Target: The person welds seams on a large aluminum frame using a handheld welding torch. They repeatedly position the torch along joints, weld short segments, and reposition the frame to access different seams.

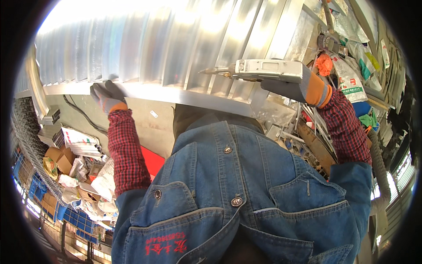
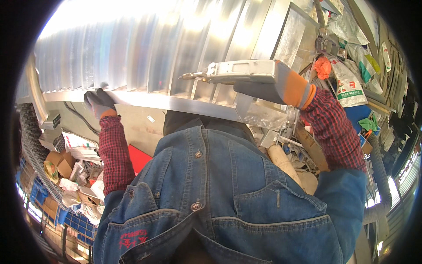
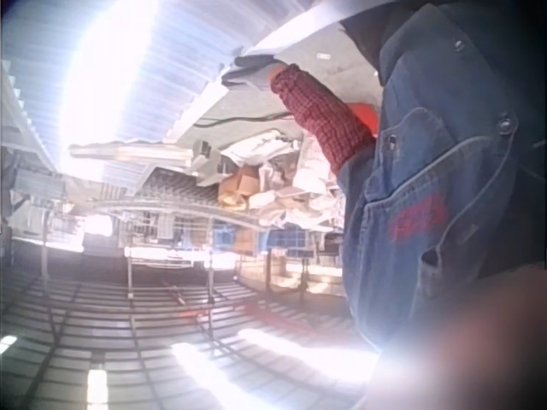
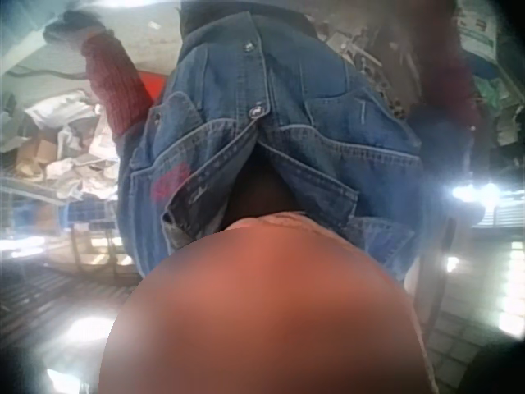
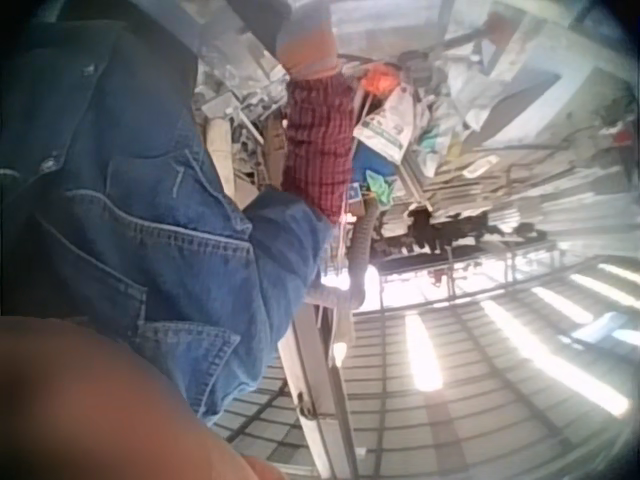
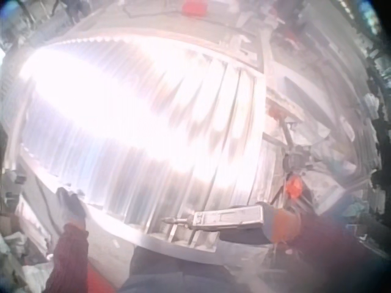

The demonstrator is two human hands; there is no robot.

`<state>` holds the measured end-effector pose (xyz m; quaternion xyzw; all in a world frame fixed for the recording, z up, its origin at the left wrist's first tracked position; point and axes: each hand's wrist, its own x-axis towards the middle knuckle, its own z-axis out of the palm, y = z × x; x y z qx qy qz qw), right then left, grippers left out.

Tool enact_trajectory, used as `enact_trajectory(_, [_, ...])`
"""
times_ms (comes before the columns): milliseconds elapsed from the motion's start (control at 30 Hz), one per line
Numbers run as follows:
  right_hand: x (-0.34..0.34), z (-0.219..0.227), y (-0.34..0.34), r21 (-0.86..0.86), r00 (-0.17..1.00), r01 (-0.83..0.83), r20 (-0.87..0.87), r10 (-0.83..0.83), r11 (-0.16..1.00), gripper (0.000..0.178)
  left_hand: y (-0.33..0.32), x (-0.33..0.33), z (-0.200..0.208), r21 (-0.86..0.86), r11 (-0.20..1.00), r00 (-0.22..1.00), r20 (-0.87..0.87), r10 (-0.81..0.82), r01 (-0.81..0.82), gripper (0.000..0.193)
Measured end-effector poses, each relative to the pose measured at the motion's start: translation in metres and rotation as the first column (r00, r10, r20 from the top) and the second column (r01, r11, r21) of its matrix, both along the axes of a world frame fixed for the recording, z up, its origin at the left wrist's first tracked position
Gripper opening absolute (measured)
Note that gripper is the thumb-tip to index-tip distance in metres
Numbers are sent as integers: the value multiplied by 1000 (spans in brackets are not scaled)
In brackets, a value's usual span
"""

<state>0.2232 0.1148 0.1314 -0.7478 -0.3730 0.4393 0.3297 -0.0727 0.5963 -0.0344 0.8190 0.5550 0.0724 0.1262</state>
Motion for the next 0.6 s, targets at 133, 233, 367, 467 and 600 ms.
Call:
enact_trajectory(133, [-6, 23, -20, 75, 998, 65, 19, -67, 995, 42, -10, 0, -9, 134, 990, 999, 14, -48, 46, 62])
enact_trajectory(233, [-10, 29, -40, 136, 987, 29, 151, -49, 990, 42, -7, -4, -19, -168, 986, 859, 501, 103, -20, 59])
enact_trajectory(367, [-28, 29, -74, 76, 947, 154, 272, -169, 985, 37, 2, -10, -34, -134, 990, 882, 458, 108, -51, 58])
enact_trajectory(467, [-46, 36, -97, 105, 811, 73, 573, -120, 992, 36, 1, -7, -33, -107, 987, 909, 387, 154, -121, 60])
enact_trajectory(600, [-70, 48, -119, 73, 783, 589, 196, -590, 805, 31, -8, 3, -16, -389, 920, 624, 708, 332, -49, 65])
